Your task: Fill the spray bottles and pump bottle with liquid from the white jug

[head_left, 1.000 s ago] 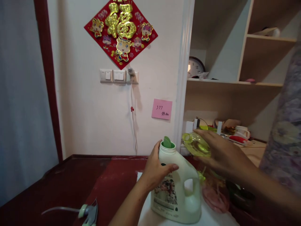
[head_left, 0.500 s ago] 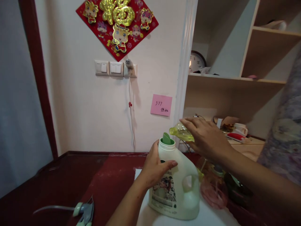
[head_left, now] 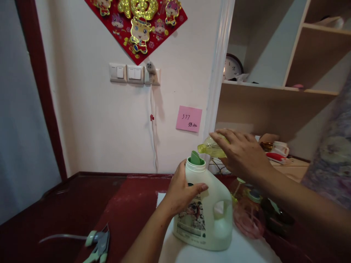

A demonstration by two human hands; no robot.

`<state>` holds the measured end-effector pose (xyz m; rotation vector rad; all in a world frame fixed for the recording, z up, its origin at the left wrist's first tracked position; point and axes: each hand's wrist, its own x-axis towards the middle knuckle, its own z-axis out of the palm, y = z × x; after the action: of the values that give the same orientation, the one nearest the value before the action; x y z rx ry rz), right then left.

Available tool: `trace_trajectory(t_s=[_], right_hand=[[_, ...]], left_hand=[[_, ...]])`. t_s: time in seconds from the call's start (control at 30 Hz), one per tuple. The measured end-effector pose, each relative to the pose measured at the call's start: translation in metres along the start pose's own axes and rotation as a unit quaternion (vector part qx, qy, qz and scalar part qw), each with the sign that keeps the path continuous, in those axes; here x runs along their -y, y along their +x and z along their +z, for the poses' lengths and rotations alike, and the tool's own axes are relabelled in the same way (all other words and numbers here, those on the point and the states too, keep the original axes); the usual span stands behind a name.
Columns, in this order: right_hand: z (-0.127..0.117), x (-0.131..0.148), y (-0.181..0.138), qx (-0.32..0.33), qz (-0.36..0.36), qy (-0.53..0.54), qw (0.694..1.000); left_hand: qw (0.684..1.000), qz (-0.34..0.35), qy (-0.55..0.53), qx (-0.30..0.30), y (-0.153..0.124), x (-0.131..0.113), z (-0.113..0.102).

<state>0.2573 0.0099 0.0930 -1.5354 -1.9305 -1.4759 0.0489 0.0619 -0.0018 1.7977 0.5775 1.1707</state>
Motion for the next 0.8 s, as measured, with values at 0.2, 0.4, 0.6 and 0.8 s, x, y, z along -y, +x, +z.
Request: trace_trajectory(t_s=[0.2, 0.4, 0.6, 0.8], right_hand=[[0.0005, -0.0006, 0.0015, -0.029, -0.006, -0.019, 0.999], [0.0012, -0.0024, 0.0021, -0.036, -0.01, -0.031, 0.999], [-0.0005, -0.0035, 0.0022, -0.04, -0.014, -0.047, 0.998], [-0.0024, -0.0045, 0.0034, -0.047, -0.015, -0.049, 0.998]], left_hand=[[1.0, -0.005, -0.002, -0.004, 0.0001, 0.0002, 0.0001], [1.0, -0.004, -0.01, 0.0, -0.0006, -0.0005, 0.0002], [1.0, -0.005, -0.012, -0.002, -0.0005, -0.0002, -0.0001], [1.0, -0.009, -0.017, -0.003, -0.0009, 0.0002, 0.0005]])
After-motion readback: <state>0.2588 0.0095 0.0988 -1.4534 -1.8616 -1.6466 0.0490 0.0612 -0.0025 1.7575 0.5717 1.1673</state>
